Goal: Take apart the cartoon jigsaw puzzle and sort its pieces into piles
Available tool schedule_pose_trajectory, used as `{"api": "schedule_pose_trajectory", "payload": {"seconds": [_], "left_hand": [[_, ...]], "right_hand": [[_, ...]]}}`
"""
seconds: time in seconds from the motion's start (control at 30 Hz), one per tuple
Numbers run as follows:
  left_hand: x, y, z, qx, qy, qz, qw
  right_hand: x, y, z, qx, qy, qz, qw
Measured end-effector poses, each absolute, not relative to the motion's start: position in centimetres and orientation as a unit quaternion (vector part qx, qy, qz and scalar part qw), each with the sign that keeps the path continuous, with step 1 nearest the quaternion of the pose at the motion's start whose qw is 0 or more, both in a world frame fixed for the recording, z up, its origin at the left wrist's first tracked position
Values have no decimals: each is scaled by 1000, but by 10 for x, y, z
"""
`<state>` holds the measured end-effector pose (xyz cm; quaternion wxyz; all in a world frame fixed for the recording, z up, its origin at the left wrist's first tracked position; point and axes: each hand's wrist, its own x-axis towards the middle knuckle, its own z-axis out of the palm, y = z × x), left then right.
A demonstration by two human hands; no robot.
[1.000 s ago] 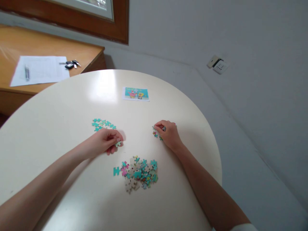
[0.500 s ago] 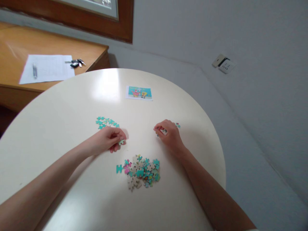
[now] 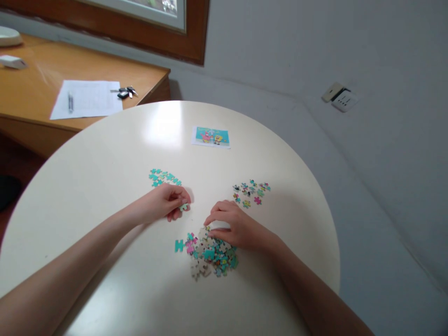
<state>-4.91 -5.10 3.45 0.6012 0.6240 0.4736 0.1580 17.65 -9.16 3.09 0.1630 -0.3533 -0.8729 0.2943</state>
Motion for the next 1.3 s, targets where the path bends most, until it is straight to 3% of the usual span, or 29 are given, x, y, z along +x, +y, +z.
{"api": "schedule_pose_trajectory", "payload": {"seconds": [0.23, 0.87, 1.3], "left_hand": [[-50, -50, 31, 618, 473, 160, 607], [-47, -51, 38, 613, 485, 153, 605], [-49, -51, 37, 614, 483, 155, 604]], "right_hand": [[174, -99, 40, -362, -873, 305, 120], [170, -99, 40, -400, -847, 321, 141], [176, -95, 33, -482, -691, 479, 247]]}}
